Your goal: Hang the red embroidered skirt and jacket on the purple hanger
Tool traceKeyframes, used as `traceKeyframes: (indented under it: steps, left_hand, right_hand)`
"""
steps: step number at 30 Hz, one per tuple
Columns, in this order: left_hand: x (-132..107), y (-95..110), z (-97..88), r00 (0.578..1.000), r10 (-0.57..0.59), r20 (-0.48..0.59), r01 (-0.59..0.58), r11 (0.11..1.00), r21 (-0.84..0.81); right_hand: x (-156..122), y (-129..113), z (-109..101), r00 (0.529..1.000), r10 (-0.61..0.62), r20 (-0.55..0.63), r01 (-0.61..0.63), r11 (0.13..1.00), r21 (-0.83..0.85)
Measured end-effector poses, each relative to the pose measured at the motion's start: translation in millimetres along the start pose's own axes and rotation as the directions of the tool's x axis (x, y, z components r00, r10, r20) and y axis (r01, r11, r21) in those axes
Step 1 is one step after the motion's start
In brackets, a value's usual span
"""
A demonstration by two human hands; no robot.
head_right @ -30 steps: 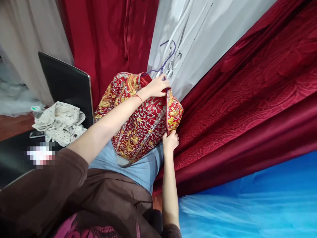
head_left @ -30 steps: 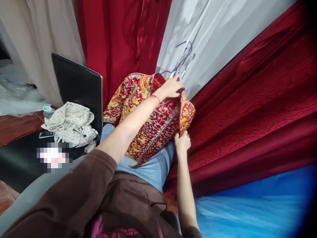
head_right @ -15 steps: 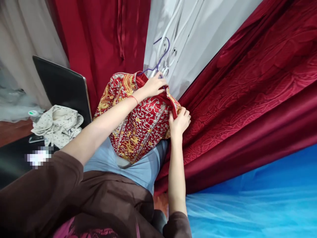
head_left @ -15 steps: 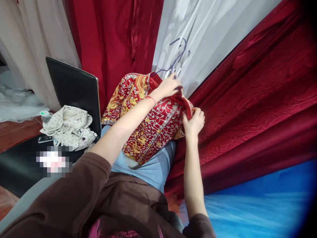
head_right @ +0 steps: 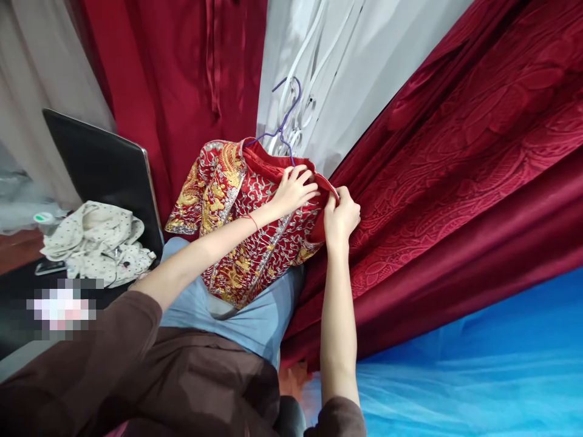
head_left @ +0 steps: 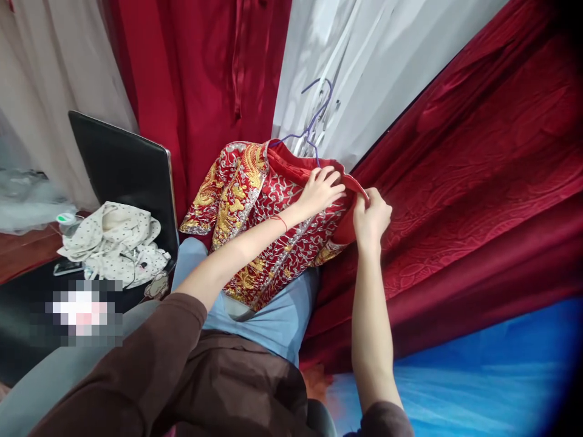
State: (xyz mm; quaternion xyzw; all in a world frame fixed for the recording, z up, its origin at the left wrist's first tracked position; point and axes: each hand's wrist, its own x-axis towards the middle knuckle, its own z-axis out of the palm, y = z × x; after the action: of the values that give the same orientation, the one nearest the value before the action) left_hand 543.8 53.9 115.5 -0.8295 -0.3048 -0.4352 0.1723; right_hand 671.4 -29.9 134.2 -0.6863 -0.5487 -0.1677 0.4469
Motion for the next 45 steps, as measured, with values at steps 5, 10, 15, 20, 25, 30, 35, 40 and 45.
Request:
traceKeyframes:
  steps: [5,10,15,20,25,30,35,40,45]
  left_hand:
    - [15,-3,1.6,0.988,-0.120,-0.095,0.114,0.992,-0.061]
    - [22,-11,8.9,0.986,-0.141,-0.086,0.134,0.987,-0.091]
    - [15,-21,17.6,0.977,-0.185,-0.103,0.171,0.977,-0.128]
    - [2,-51,-11.7,0.998,-0.028,0.064,0.033,0.996,-0.080]
    - [3,-96,-77.7,0.987,-0.159,-0.016,0.159,0.986,0.046]
    - [10,-130,-104.5,0.889,-0.405,0.213,0.395,0.914,0.091]
    - [3,-132,-109.1,0.865,-0.456,0.209,0.416,0.885,0.209]
    - [-3,-119,-123.3,0.860,-0.477,0.183,0.429,0.869,0.248]
    - [-4,-108,-125.8,0.835,-0.529,0.151,0.475,0.832,0.286]
  right_hand:
    - [9,-2,-10,1.000,-0.015,-0.026,0.014,0.999,-0.046]
    - [-4,-8,-4,0.997,-0.076,-0.002,0.075,0.987,-0.140]
    - [-41,-24,31,0.984,-0.123,0.126,0.144,0.973,-0.178]
    - [-65,-20,59,0.983,-0.135,0.126,0.145,0.987,-0.074]
    - [-92,18,55,0.999,0.048,0.018,-0.045,0.993,-0.111]
    - [-132,55,33,0.973,0.217,0.078,-0.205,0.969,-0.135]
    - [-141,36,-2,0.962,0.257,0.096,-0.238,0.956,-0.172]
    - [-135,3,-18,0.975,0.213,-0.070,-0.221,0.964,-0.145]
    - [-139,4,-26,0.966,0.019,0.259,0.062,0.952,-0.300]
